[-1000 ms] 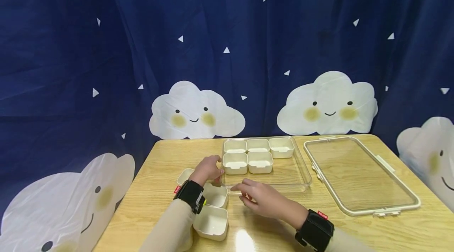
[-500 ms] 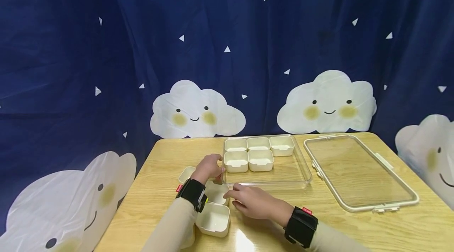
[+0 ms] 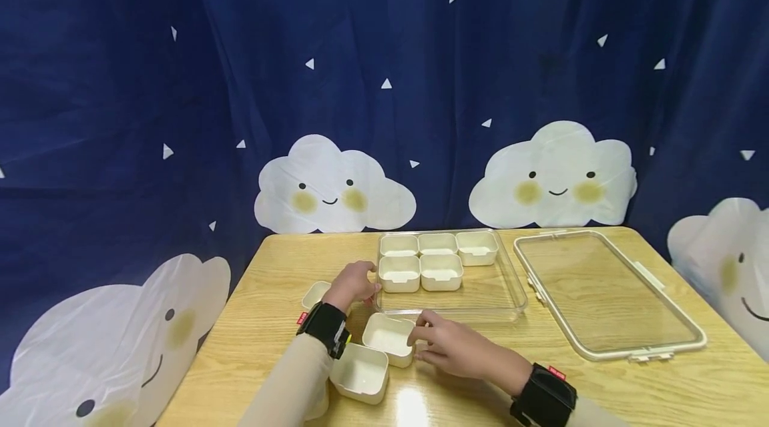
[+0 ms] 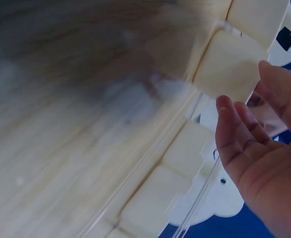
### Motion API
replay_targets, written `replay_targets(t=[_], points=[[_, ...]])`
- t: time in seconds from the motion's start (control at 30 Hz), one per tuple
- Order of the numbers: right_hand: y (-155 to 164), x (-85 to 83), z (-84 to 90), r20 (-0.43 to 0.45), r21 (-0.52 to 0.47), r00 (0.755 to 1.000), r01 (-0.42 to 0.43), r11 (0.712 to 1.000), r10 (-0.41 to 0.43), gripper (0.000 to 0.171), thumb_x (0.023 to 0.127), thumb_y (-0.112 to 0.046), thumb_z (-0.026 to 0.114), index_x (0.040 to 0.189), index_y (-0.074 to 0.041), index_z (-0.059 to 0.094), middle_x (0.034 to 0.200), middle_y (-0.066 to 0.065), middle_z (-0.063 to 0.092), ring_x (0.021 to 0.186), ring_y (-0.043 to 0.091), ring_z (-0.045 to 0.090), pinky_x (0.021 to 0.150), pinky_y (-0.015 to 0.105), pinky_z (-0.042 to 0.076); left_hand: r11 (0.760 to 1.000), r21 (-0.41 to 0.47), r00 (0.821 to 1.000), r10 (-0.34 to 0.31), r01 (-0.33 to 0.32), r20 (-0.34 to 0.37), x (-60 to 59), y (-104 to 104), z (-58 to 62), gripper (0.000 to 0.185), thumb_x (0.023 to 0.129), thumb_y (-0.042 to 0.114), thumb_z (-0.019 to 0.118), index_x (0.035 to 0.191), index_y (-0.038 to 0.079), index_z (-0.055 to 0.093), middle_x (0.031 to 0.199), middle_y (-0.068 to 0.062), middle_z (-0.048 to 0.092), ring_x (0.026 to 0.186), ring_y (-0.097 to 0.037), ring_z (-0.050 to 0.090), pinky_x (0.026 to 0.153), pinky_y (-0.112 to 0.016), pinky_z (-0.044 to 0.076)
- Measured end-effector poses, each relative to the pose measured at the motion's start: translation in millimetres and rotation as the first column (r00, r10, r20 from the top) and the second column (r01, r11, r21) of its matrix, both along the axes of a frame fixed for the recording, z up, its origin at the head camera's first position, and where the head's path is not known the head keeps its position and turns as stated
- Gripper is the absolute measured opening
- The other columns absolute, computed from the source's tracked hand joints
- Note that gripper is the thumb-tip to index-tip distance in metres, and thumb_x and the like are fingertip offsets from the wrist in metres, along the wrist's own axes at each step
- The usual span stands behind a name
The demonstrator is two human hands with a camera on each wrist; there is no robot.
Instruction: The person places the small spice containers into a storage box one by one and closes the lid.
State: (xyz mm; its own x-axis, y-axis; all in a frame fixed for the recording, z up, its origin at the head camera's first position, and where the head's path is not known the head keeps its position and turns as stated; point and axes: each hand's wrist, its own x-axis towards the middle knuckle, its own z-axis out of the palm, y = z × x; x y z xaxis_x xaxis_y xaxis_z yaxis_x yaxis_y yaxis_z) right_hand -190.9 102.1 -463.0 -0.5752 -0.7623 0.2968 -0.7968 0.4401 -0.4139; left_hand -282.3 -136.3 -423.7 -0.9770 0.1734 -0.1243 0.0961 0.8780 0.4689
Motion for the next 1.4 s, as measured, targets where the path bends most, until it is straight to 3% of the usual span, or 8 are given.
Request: replay_targets(t=[0.13, 0.37, 0.53, 0.67, 0.83, 1.07, 1.2, 1.4], points=[[24.5, 8.4, 2.6, 0.034, -0.007, 0.999, -0.009, 1.0, 0.01, 0.016, 0.094, -0.013, 0.074, 0.109, -0.018, 0.071, 0.12, 0.006, 0.052, 0.086, 0.01, 0.061, 0.072, 0.021, 0.052, 0.998, 0.056, 0.999, 0.009, -0.011, 0.033, 0.9, 0.5, 0.9, 0.045, 0.096, 0.012, 0.07, 0.137, -0.001, 0.058, 0.069, -0.006, 0.071, 0.069, -0.022, 0.074, 0.096, -0.042, 0.051], [65.0, 18.3, 5.1, 0.005, -0.011, 0.999, -0.052, 0.999, 0.052, 0.016, 0.091, -0.005, 0.074, 0.102, -0.015, 0.067, 0.14, 0.022, 0.053, 0.102, 0.021, 0.068, 0.077, 0.024, 0.056, 0.996, 0.078, 0.998, 0.028, -0.033, 0.064, 0.1, 1.8, 2.0, 0.045, 0.096, 0.011, 0.07, 0.138, -0.002, 0.057, 0.076, -0.008, 0.071, 0.068, -0.022, 0.074, 0.095, -0.043, 0.052], [80.4, 22.5, 4.6, -0.072, 0.026, 0.996, -0.049, 0.998, 0.051, 0.019, 0.088, -0.005, 0.077, 0.096, -0.018, 0.064, 0.134, 0.017, 0.061, 0.107, 0.026, 0.068, 0.078, 0.026, 0.057, 0.998, 0.051, 0.997, 0.032, -0.036, 0.072, -1.2, 3.4, 2.9, 0.047, 0.096, 0.012, 0.07, 0.139, -0.002, 0.057, 0.071, -0.006, 0.071, 0.068, -0.021, 0.073, 0.098, -0.043, 0.05], [82.5, 25.2, 4.8, -0.098, 0.009, 0.994, -0.05, 0.999, 0.051, 0.02, 0.087, -0.008, 0.08, 0.097, -0.017, 0.064, 0.117, 0.005, 0.063, 0.096, 0.011, 0.065, 0.074, 0.022, 0.055, 0.999, 0.031, 0.996, 0.035, -0.038, 0.081, -3.6, 2.6, 0.9, 0.047, 0.097, 0.014, 0.07, 0.14, 0.0, 0.056, 0.065, -0.004, 0.07, 0.068, -0.019, 0.072, 0.098, -0.044, 0.05], [74.5, 29.5, 7.1, -0.006, -0.077, 0.996, -0.084, 0.994, 0.084, 0.02, 0.088, -0.003, 0.077, 0.102, -0.01, 0.064, 0.098, -0.001, 0.061, 0.083, -0.001, 0.06, 0.067, 0.012, 0.051, 0.999, 0.035, 0.997, 0.026, -0.029, 0.078, -5.8, 1.0, -2.7, 0.046, 0.096, 0.014, 0.07, 0.139, 0.0, 0.058, 0.063, -0.002, 0.069, 0.066, -0.018, 0.072, 0.098, -0.045, 0.05], [63.4, 34.4, 13.1, 0.248, -0.182, 0.954, -0.125, 0.975, 0.169, 0.023, 0.098, -0.007, 0.067, 0.12, -0.001, 0.063, 0.11, 0.011, 0.072, 0.09, 0.004, 0.07, 0.067, 0.016, 0.056, 1.0, 0.023, 0.997, 0.011, -0.013, 0.07, -3.0, 2.0, 1.9, 0.044, 0.096, 0.012, 0.07, 0.136, -0.002, 0.058, 0.06, -0.001, 0.068, 0.061, -0.014, 0.07, 0.095, -0.044, 0.051], [67.4, 26.3, 14.0, -0.004, -0.123, 0.999, -0.043, 0.992, 0.043, 0.029, 0.092, 0.001, 0.071, 0.119, -0.008, 0.067, 0.115, 0.006, 0.068, 0.09, 0.004, 0.067, 0.067, 0.021, 0.056, 0.999, 0.034, 0.998, 0.008, -0.01, 0.066, -2.8, 2.8, 2.1, 0.043, 0.097, 0.012, 0.069, 0.136, -0.002, 0.058, 0.061, -0.002, 0.068, 0.062, -0.016, 0.071, 0.095, -0.044, 0.051], [76.0, 12.1, 5.9, -0.301, 0.023, 0.951, 0.087, 0.996, -0.076, 0.039, 0.081, 0.004, 0.078, 0.116, -0.014, 0.072, 0.133, 0.014, 0.06, 0.115, 0.029, 0.063, 0.087, 0.041, 0.057, 0.999, 0.038, 0.997, 0.029, -0.031, 0.067, -3.1, 4.3, -1.7, 0.046, 0.096, 0.013, 0.071, 0.138, 0.0, 0.058, 0.064, -0.003, 0.069, 0.067, -0.02, 0.073, 0.098, -0.045, 0.05]])
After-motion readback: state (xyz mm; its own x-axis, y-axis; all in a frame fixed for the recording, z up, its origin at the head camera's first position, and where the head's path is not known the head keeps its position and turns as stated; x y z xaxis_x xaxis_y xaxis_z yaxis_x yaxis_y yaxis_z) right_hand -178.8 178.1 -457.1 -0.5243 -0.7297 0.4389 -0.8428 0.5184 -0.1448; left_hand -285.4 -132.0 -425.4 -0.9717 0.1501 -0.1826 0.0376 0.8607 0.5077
